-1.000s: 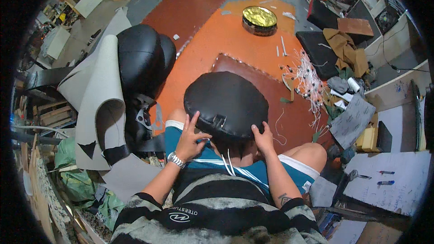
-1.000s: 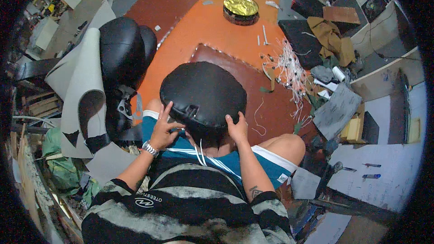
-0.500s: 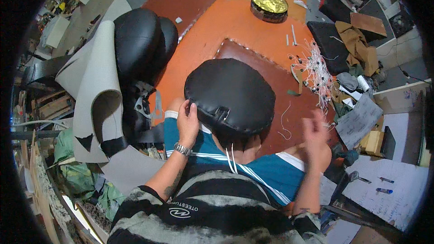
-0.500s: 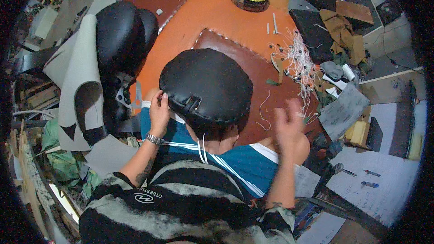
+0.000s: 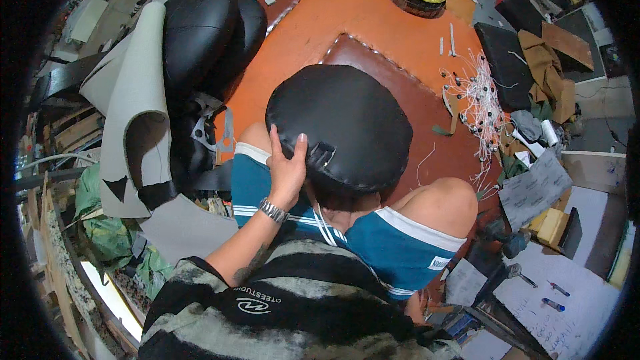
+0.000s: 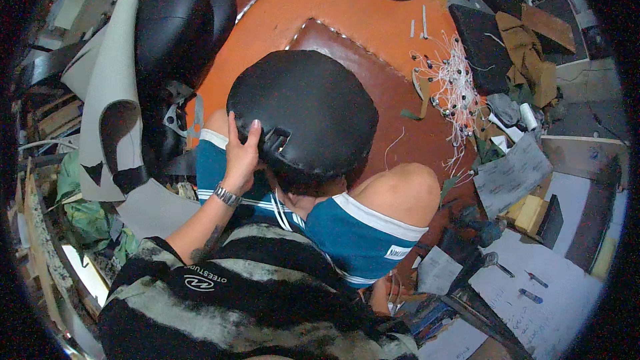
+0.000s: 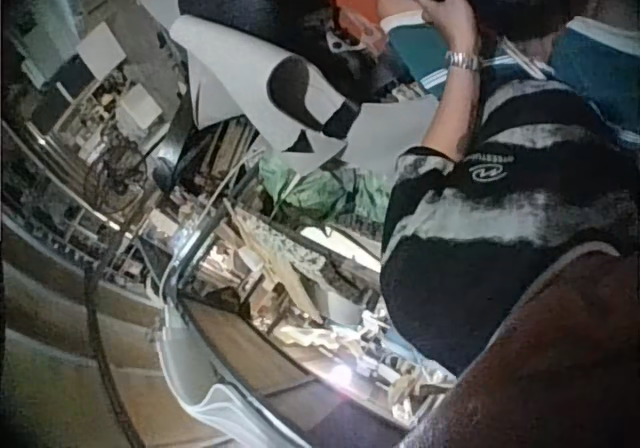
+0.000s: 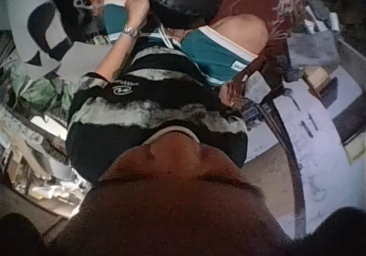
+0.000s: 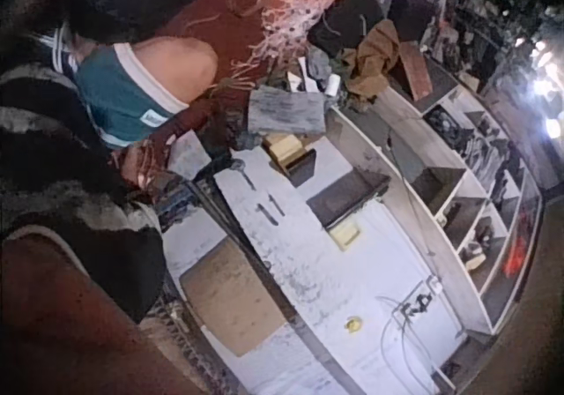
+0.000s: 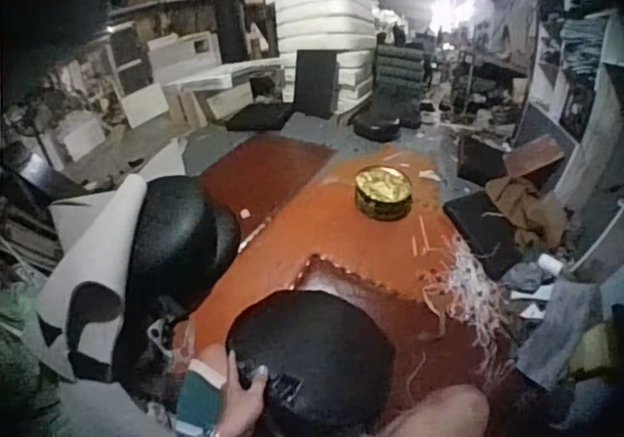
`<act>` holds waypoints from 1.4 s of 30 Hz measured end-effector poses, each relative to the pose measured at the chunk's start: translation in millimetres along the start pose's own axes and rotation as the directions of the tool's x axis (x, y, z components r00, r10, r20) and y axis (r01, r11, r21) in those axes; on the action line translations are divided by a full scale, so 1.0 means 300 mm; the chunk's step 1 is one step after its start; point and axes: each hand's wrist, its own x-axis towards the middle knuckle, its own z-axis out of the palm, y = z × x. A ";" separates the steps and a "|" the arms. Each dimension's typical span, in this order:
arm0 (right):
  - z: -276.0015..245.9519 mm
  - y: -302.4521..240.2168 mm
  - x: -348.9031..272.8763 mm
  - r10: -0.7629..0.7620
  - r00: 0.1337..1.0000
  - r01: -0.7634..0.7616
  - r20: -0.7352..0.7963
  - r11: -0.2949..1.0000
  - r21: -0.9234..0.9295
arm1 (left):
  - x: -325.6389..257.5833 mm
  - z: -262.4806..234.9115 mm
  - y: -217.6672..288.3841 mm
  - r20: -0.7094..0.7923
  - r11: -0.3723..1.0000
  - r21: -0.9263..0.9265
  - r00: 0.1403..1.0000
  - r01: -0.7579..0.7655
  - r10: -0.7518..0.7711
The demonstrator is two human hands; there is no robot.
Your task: The person trims the edges of a black leather piece using scissors. They hold the leather on their lap, cut along the perimeter, and occasionally adjust the piece to continue trimming.
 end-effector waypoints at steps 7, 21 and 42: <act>0.033 -0.186 -0.125 -0.045 0.985 0.025 0.167 0.993 0.117 | -0.037 0.003 -0.023 -0.041 0.956 0.217 0.977 -0.196 0.210; 0.265 -0.220 -0.317 -0.128 0.883 0.088 0.452 0.990 0.107 | -0.038 -0.053 -0.107 0.142 0.843 0.257 0.881 -0.473 0.451; -0.849 -0.724 -0.309 -0.334 0.939 0.303 -0.081 0.692 0.655 | -0.068 -0.001 -0.107 0.034 0.885 0.213 0.909 -0.413 0.416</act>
